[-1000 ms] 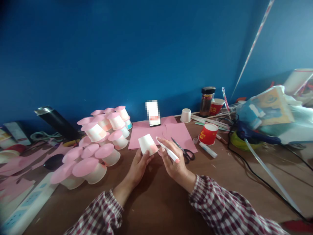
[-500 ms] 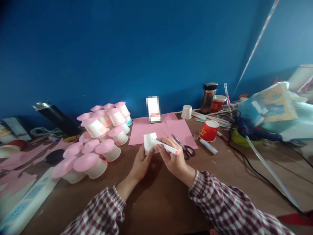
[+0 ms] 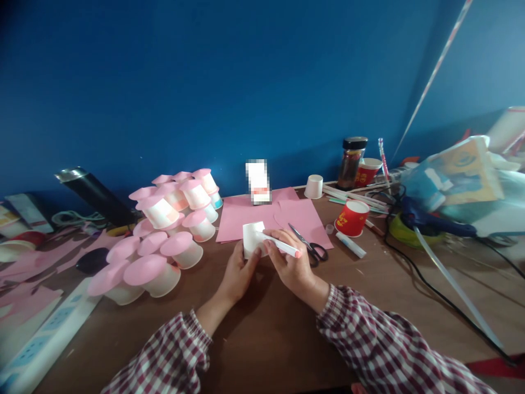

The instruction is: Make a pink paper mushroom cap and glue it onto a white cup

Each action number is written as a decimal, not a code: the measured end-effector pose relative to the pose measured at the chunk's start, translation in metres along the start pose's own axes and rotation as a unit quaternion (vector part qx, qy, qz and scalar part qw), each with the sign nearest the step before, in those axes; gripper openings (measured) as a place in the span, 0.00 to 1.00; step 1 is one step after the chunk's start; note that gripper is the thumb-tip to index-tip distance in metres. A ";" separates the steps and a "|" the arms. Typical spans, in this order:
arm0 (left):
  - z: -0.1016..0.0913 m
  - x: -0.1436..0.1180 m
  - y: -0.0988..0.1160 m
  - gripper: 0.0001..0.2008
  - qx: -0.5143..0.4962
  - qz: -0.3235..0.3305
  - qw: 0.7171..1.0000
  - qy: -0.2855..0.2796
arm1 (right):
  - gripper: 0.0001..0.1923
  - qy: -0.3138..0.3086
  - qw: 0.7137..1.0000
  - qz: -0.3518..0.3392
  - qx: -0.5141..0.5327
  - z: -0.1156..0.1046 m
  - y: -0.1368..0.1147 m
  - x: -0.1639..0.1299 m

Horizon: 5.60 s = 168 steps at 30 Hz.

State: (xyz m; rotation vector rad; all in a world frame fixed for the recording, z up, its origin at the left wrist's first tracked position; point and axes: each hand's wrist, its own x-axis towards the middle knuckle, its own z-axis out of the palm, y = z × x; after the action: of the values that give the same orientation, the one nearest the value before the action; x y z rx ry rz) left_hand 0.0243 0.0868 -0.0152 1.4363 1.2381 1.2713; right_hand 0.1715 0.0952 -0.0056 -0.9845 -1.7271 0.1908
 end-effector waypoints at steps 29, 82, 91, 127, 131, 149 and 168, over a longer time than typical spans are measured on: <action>-0.001 0.000 -0.001 0.17 0.003 0.007 1.000 0.004 | 0.07 -0.008 1.000 -0.008 0.027 -0.001 -0.003 0.001; -0.004 -0.001 0.000 0.18 0.044 -0.002 0.999 -0.010 | 0.07 0.007 1.000 -0.009 0.013 -0.002 -0.001 0.002; -0.003 -0.002 0.003 0.19 0.022 -0.008 1.000 -0.015 | 0.08 0.005 1.000 0.004 0.021 -0.002 -0.001 0.000; -0.009 0.006 0.002 0.16 -0.373 -0.087 0.922 -0.062 | 0.15 0.026 0.983 0.101 0.153 0.003 -0.003 -0.002; -0.012 0.008 0.007 0.19 -0.424 -0.119 0.895 -0.074 | 0.14 0.024 0.985 0.079 0.151 0.006 -0.003 -0.003; -0.015 0.013 0.000 0.21 -0.461 -0.147 0.874 -0.054 | 0.15 -0.057 0.983 0.068 0.159 0.011 -0.001 -0.008; -0.010 0.010 -0.005 0.22 -0.461 -0.131 0.872 -0.099 | 0.17 -0.027 0.997 0.034 0.065 0.012 0.004 -0.004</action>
State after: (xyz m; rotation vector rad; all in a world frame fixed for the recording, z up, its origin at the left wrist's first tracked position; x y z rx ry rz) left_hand 0.0135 0.0973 -0.0168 0.6411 0.5057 1.2228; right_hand 0.1632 0.0991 -0.0158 -0.9497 -1.7095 0.3716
